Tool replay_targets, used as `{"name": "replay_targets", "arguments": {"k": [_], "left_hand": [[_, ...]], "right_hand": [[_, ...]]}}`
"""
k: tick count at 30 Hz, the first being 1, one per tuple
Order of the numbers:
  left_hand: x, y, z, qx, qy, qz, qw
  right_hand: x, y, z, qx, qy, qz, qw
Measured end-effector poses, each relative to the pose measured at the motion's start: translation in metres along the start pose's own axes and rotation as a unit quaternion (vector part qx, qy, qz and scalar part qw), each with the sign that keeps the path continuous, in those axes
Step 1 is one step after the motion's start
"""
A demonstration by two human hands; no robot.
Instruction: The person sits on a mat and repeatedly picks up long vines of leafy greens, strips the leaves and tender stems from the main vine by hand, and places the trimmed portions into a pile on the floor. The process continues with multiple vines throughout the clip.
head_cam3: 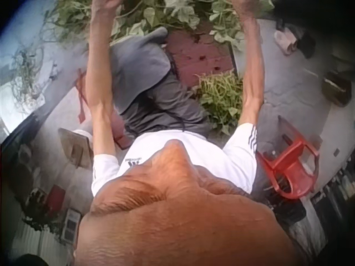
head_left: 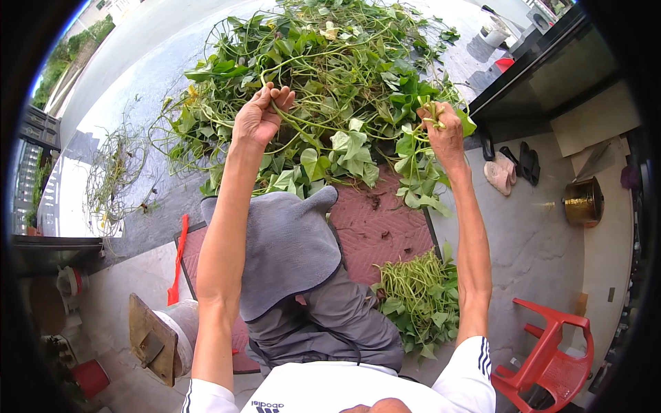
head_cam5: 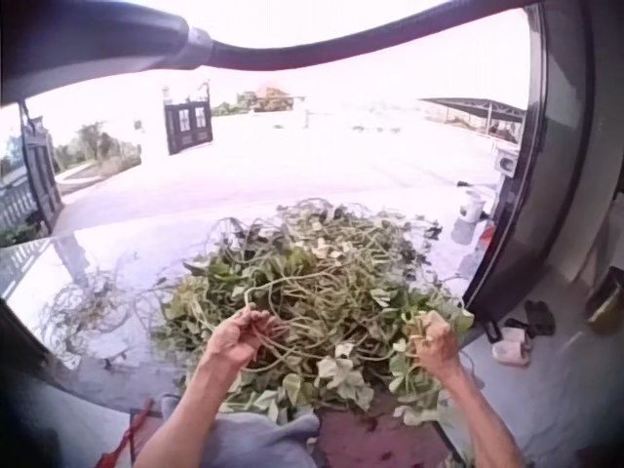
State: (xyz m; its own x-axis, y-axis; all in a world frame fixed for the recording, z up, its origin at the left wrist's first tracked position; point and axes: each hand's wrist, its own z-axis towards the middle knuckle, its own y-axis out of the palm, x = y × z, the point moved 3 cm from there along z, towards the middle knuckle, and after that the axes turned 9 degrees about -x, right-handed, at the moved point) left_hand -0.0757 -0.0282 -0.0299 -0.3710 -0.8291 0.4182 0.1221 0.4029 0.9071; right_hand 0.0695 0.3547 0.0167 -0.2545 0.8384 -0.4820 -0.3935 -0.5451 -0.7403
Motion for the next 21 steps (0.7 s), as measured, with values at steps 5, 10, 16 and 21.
{"name": "replay_targets", "arguments": {"k": [5,10,16,21], "left_hand": [[-0.011,0.007,-0.003,0.013,-0.009,-0.008,1.000],[-0.033,0.029,-0.021,-0.006,-0.020,0.057,0.998],[-0.059,0.039,-0.024,-0.010,-0.030,0.168,0.985],[-0.054,0.049,-0.026,-0.061,-0.018,0.232,0.971]], "right_hand": [[-0.045,0.023,0.004,-0.033,-0.038,0.065,0.997],[-0.115,0.065,0.022,-0.053,-0.094,0.125,0.986],[-0.125,0.138,0.028,-0.134,0.123,0.546,0.818],[-0.124,0.150,0.016,-0.149,0.175,0.658,0.717]]}}
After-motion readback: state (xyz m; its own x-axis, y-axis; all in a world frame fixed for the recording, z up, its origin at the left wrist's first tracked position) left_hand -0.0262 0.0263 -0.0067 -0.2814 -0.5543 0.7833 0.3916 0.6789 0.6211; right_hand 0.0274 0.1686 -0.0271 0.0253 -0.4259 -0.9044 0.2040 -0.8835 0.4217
